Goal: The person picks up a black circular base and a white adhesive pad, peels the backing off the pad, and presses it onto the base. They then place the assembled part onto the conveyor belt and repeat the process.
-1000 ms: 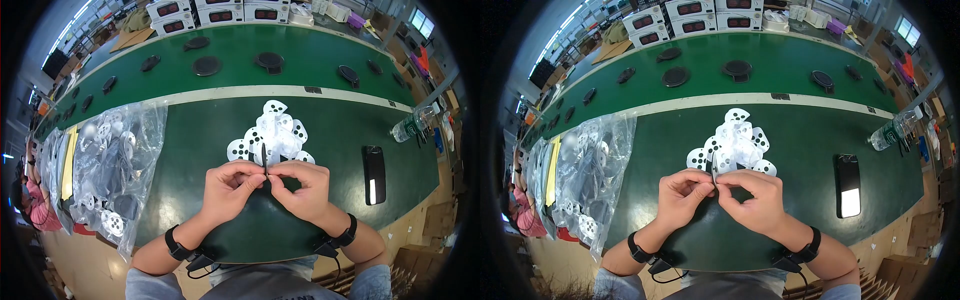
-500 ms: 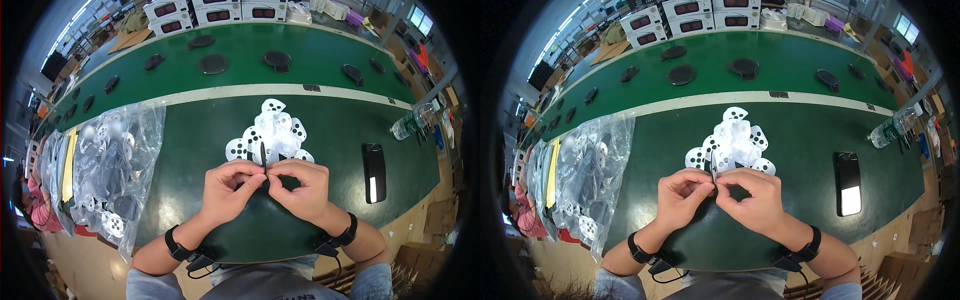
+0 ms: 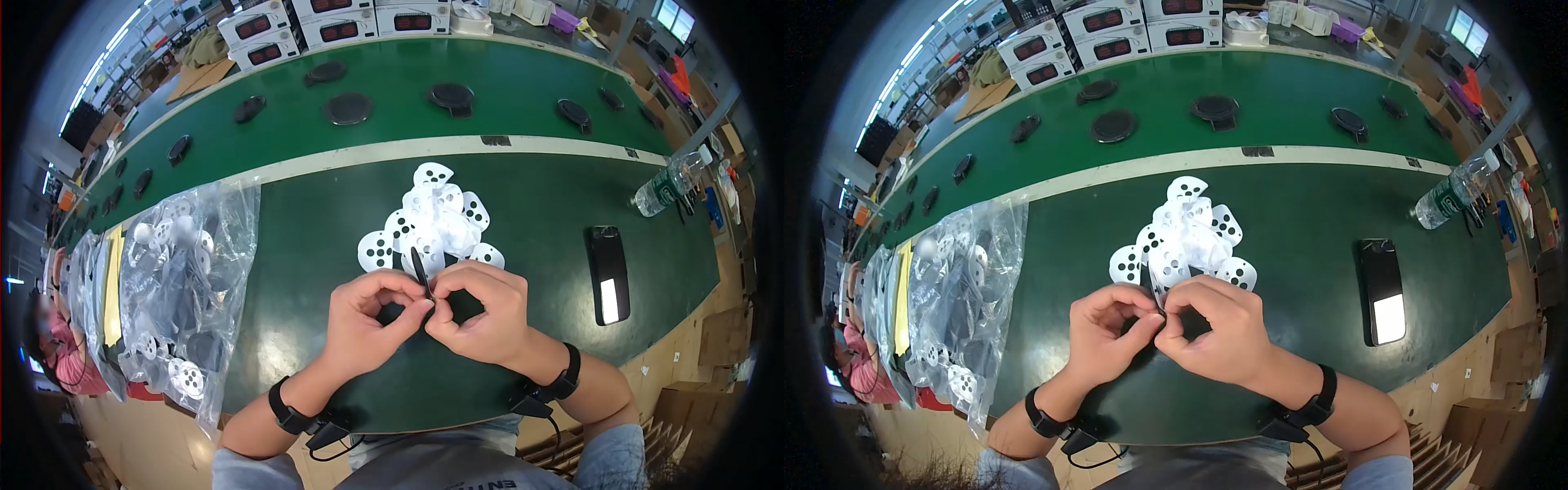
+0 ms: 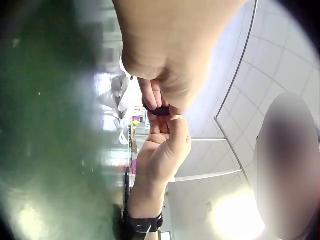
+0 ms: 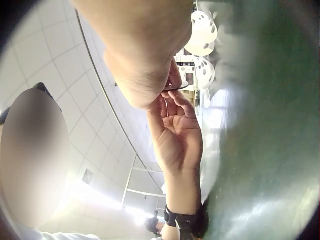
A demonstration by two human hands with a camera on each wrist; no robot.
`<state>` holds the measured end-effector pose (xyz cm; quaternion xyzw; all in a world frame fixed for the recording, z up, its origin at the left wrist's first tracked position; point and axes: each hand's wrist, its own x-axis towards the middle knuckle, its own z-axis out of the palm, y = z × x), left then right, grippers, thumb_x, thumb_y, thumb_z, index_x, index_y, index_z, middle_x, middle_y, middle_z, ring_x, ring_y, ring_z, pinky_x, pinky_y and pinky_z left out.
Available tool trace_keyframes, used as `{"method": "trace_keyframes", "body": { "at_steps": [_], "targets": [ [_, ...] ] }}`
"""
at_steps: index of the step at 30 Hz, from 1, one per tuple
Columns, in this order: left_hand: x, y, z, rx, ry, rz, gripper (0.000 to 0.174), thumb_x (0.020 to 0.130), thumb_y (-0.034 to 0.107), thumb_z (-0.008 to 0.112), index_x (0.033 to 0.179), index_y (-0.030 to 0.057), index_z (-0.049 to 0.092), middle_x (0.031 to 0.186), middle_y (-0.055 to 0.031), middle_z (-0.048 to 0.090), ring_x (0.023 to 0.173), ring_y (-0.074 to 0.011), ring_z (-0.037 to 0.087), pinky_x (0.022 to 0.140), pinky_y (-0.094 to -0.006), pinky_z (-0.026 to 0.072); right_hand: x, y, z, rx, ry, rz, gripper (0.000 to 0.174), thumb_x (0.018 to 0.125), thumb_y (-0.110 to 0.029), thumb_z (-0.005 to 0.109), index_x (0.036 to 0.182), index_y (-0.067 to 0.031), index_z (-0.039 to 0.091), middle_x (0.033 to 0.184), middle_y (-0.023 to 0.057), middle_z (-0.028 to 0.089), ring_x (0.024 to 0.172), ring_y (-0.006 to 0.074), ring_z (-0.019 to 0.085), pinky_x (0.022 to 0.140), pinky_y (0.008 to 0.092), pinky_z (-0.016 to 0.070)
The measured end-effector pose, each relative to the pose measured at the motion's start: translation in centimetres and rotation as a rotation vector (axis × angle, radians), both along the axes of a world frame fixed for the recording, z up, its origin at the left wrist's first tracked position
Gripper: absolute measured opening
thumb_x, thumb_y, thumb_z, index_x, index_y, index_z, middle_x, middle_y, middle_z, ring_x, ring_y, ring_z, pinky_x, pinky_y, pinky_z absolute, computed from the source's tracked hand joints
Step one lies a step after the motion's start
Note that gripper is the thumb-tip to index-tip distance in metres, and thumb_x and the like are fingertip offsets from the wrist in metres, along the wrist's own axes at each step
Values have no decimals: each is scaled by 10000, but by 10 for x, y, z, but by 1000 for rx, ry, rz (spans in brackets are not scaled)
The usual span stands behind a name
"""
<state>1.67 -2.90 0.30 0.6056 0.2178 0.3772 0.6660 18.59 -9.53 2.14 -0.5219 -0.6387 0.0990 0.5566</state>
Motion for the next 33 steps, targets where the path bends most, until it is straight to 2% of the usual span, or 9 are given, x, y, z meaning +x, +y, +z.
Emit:
{"method": "trace_keyframes", "body": {
  "at_steps": [6,10,13,16,19,23,27,28,33],
  "targets": [
    [-3,2,4,-64,89,147,96,884,-40,648,975,-26,618,882,-44,649,776,-93,637,723,-242,555,7,1,-5,-158,195,21,135,678,54,689,763,-14,609,756,50,663,683,106,645,646,254,540],
    [-8,17,13,-134,109,223,66,910,-38,581,968,-6,587,834,-35,620,705,-100,625,656,-264,553,16,3,-7,-271,663,124,100,759,120,614,799,31,589,843,20,624,800,57,588,740,244,529],
    [-14,28,16,-148,81,263,81,900,-42,572,964,4,593,813,-35,619,677,-101,615,626,-267,539,29,7,-7,-280,849,99,127,788,132,559,830,12,556,838,24,602,742,66,577,693,242,515],
    [-19,36,15,-175,7,285,99,891,-49,573,961,14,603,805,-33,622,659,-105,610,611,-273,527,40,11,-9,-311,933,138,148,823,118,564,878,-14,527,824,12,561,735,61,554,676,228,485],
    [-20,37,9,-221,-95,268,110,891,-49,580,962,27,613,804,-31,634,652,-113,613,616,-278,527,27,17,0,-272,733,32,151,867,64,593,929,-40,503,840,1,529,767,49,528,686,211,452],
    [-21,33,1,-259,-94,38,105,917,-6,610,1016,15,633,841,-28,656,728,-91,625,659,-240,526,23,8,-3,-274,776,263,127,908,-21,612,967,-55,505,907,-6,526,834,53,514,729,213,430],
    [-23,32,2,-212,11,-105,111,929,30,646,1035,-1,645,900,-34,669,785,-95,637,700,-237,518,15,2,7,-717,1101,647,93,962,-125,560,979,-37,538,991,23,566,848,98,538,803,277,453],
    [-22,32,5,-215,-3,-102,111,933,30,642,1038,-6,644,906,-36,668,794,-100,638,708,-242,520,14,1,2,-714,1159,703,141,980,-149,550,1040,-22,541,1077,62,600,987,165,594,916,328,465],
    [-24,41,1,-24,-16,-126,129,921,-19,634,1034,-24,695,1043,-90,659,955,-137,625,812,-280,524,10,0,3,-712,1243,952,217,974,-124,584,1148,-7,528,1276,131,577,1211,285,571,1061,399,424]
  ]
}}
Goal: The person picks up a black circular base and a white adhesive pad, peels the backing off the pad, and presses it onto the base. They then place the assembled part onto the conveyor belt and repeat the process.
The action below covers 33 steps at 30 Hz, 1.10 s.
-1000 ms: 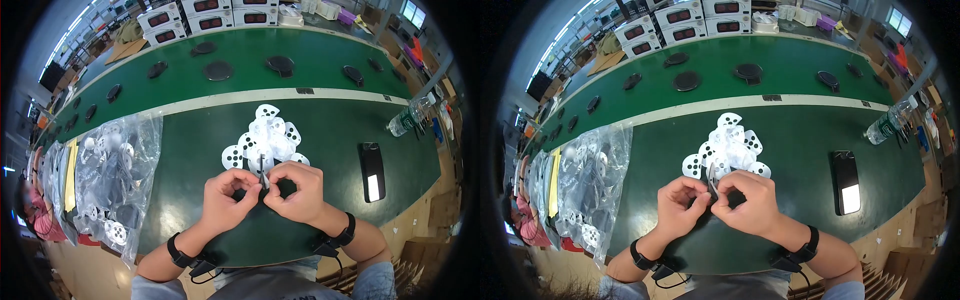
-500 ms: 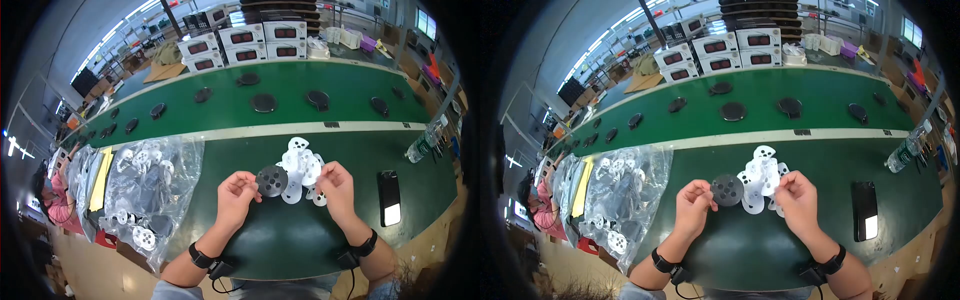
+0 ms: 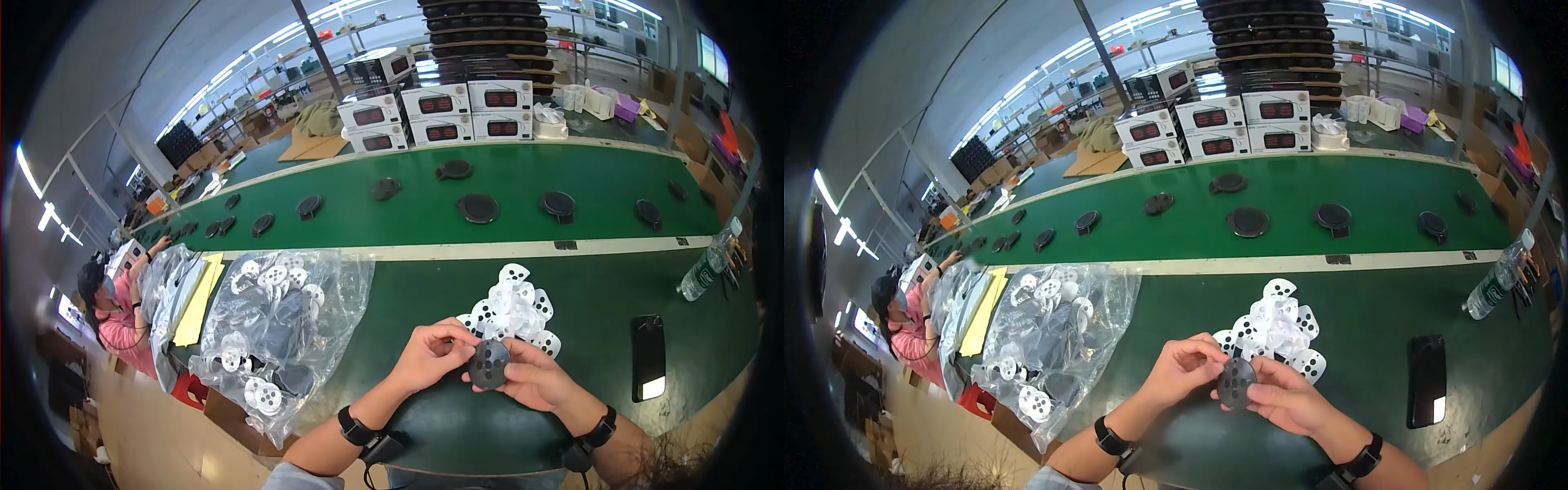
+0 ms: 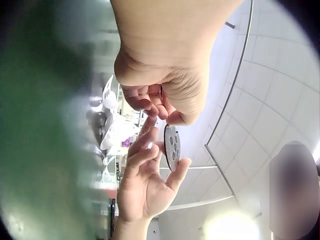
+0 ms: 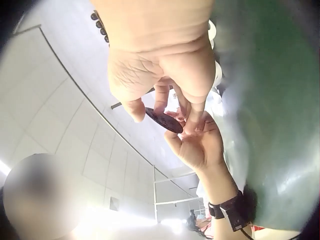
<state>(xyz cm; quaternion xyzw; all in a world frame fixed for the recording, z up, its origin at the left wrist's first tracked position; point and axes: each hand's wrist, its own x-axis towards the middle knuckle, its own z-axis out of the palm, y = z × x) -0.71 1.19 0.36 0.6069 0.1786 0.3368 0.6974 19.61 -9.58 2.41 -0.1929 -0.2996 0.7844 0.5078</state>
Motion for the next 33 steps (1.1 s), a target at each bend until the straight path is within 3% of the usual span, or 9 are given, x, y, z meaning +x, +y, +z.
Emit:
{"method": "trace_keyframes", "body": {
  "at_steps": [6,11,16,19,22,26,29,32,33],
  "targets": [
    [-22,37,20,171,137,-289,112,906,-20,655,1003,-26,712,1059,-104,663,983,-154,621,853,-285,512,-4,-1,-10,72,-93,108,188,958,-79,623,1120,-27,542,1322,131,550,1150,232,598,996,366,471],
    [-7,136,-18,466,434,548,150,910,109,697,990,-17,707,918,-68,724,845,-104,662,777,-272,547,-15,2,-31,48,-356,200,203,914,-135,727,1009,-58,564,1286,97,569,1027,130,607,900,295,500],
    [17,241,-36,725,630,855,328,819,111,710,1133,23,675,1211,-162,667,1048,-324,663,889,-393,544,-19,2,-34,99,-475,200,242,901,-183,754,1006,-52,579,1141,38,620,975,101,616,886,270,505],
    [27,313,-73,1076,619,1052,485,836,197,698,1294,74,595,1436,-175,512,1264,-408,515,1012,-463,474,-21,1,-32,109,-485,190,251,897,-184,759,1017,-52,582,1085,24,634,969,99,624,899,268,499],
    [32,335,-71,1035,896,1005,551,879,288,662,1384,113,526,1529,-169,403,1363,-419,410,1083,-479,410,-20,1,-34,130,-477,189,257,903,-210,751,1023,-58,582,1047,22,646,950,95,631,863,255,497],
    [33,324,-34,956,1201,858,480,887,364,681,1252,63,602,1273,-167,591,1139,-369,581,934,-470,501,-16,6,-42,140,-531,216,269,909,-242,742,1030,-61,583,1010,17,658,931,94,639,818,243,492],
    [27,326,-32,953,1167,786,435,905,342,671,1167,0,611,1165,-163,622,1070,-333,622,886,-411,529,-19,6,-41,144,-525,219,274,906,-231,746,1035,-54,581,1023,15,656,941,98,640,825,249,495],
    [30,294,10,239,688,779,401,944,324,632,1140,-25,609,1118,-139,626,1012,-267,636,848,-384,549,-16,7,-35,154,-478,206,268,909,-195,740,1052,-43,572,1117,38,636,986,109,637,862,260,502],
    [30,292,7,6,308,740,352,983,297,582,1159,-7,594,1142,-120,619,1017,-210,621,843,-381,559,-15,8,-36,152,-473,208,258,916,-163,730,1067,-37,564,1185,59,621,1012,117,636,889,265,507]
  ]
}}
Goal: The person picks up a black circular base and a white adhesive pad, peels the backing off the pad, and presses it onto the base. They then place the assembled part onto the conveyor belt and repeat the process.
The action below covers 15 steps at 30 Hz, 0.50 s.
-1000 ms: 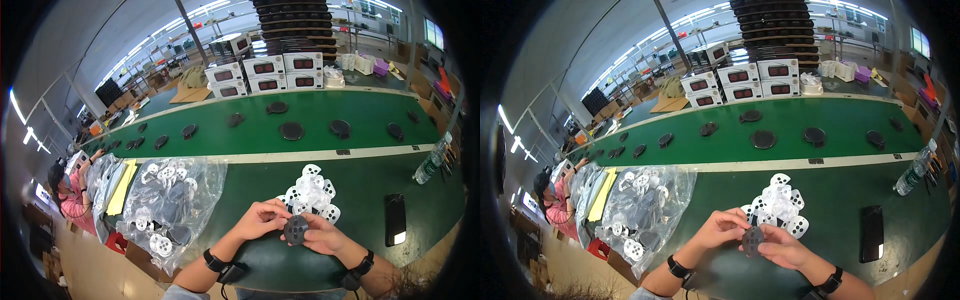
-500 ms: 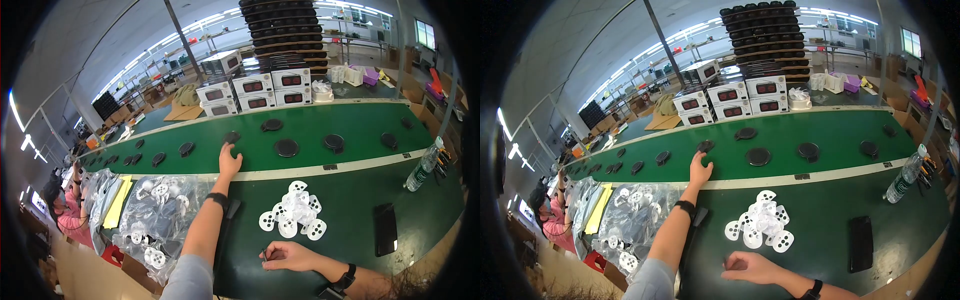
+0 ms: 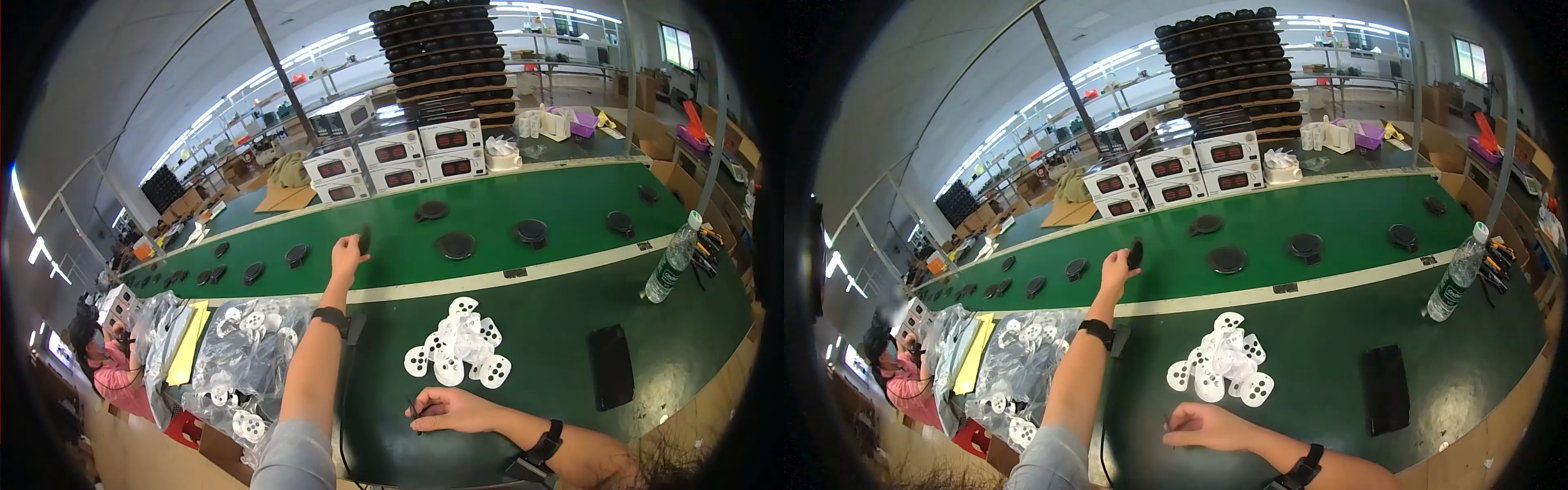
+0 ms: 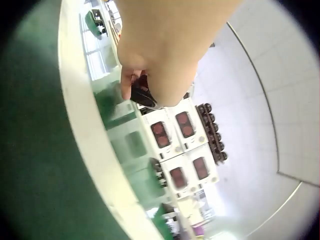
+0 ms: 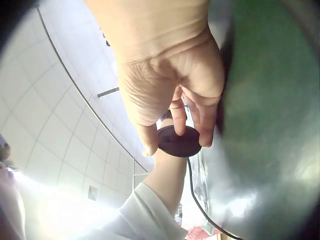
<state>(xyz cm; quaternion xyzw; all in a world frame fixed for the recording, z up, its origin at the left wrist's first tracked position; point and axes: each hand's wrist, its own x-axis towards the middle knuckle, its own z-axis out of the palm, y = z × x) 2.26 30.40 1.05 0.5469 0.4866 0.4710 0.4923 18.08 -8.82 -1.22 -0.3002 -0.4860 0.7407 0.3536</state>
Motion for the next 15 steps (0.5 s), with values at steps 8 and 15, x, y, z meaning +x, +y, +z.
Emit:
{"method": "trace_keyframes", "body": {
  "at_steps": [8,15],
  "targets": [
    [-21,-204,68,-129,-548,-432,366,1011,176,493,1339,13,492,1246,-111,599,1095,-229,608,885,-408,559,4,-5,15,156,104,-345,346,850,-148,792,1108,-69,576,1092,14,610,994,107,598,881,282,493],
    [-47,-286,45,-136,-478,-605,419,973,24,476,1392,33,462,1300,-107,581,1135,-225,619,912,-410,560,11,-11,47,368,158,-547,329,866,-64,747,1135,-43,559,1161,51,576,1028,133,559,861,297,466]
  ]
}}
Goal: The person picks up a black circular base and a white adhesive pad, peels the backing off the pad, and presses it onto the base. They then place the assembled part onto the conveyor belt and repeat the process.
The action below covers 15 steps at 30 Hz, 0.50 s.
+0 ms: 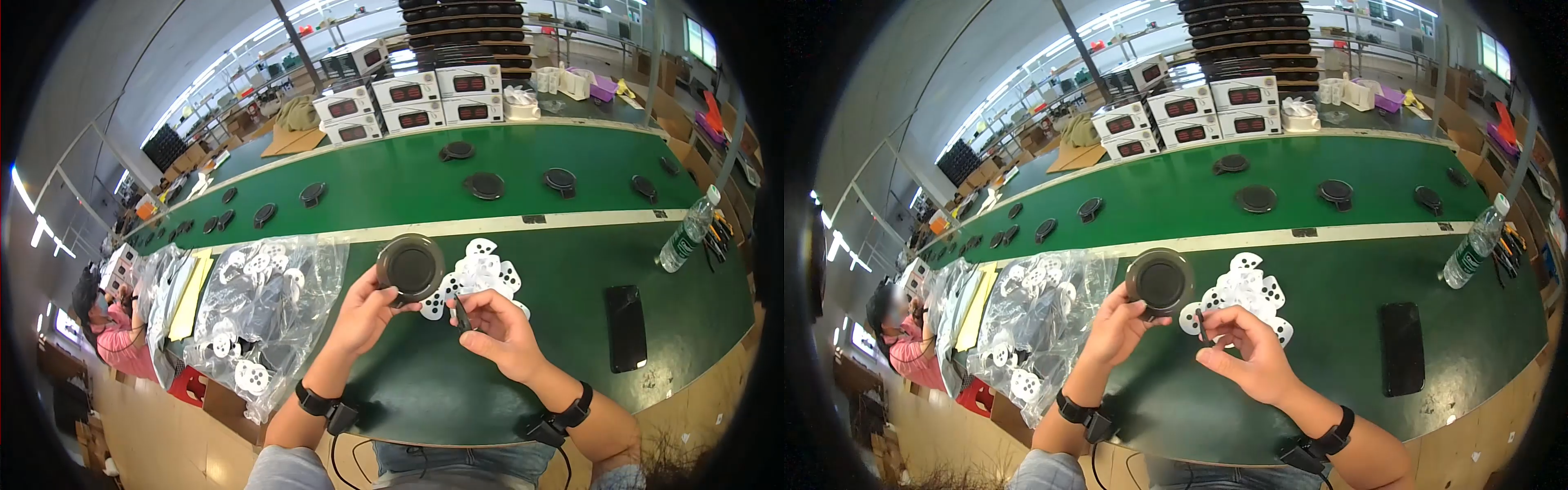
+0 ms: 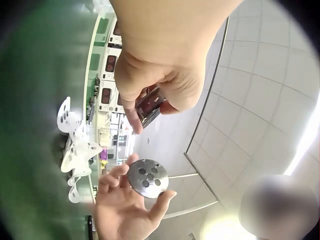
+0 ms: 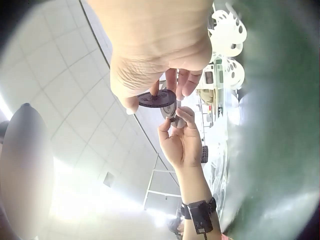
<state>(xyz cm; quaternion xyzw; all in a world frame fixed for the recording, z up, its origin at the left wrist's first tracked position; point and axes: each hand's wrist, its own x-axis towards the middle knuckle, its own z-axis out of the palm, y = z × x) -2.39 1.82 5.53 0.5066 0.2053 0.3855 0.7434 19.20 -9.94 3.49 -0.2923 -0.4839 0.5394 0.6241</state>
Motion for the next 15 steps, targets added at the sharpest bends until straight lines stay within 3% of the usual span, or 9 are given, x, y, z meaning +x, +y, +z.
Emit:
{"method": "trace_keyframes", "body": {
  "at_steps": [4,6,9,10,12,15],
  "targets": [
    [1,16,-15,-62,18,95,354,982,32,505,1334,41,485,1250,-97,601,1108,-218,631,892,-392,569,-7,1,-16,-56,-76,73,314,872,-79,746,1127,-28,571,1117,45,598,984,117,574,837,278,474],
    [-1,32,-35,-185,8,167,229,977,90,585,1195,54,525,1147,-98,638,1035,-213,659,853,-368,575,-12,-1,-27,-142,-122,147,310,873,-91,750,1124,-18,582,1092,39,612,954,106,585,821,267,480],
    [-3,38,-40,-341,59,272,214,951,135,663,1111,89,528,1094,-83,657,979,-212,679,830,-354,572,-19,-2,-32,-175,-293,233,332,848,-150,792,1099,-12,623,1055,38,652,901,95,612,783,255,499],
    [-3,43,-41,-379,100,255,122,956,136,657,1005,124,547,1081,-62,673,1026,-229,679,868,-364,553,-18,-2,-33,-175,-382,266,338,840,-164,801,1090,-16,628,1033,35,662,886,97,615,779,255,501],
    [5,61,-48,-360,168,285,218,957,149,661,1135,98,546,1112,-79,670,1073,-219,660,915,-364,528,-19,-2,-31,-153,-453,247,362,822,-199,818,1078,-20,636,996,25,673,860,95,616,777,254,505],
    [21,109,-70,-249,-74,174,549,964,168,656,1417,14,387,1353,-152,551,1253,-240,554,1027,-362,477,-19,-2,-35,-164,-433,244,363,822,-206,818,1076,-19,638,986,25,675,857,89,616,777,251,506]
  ]
}}
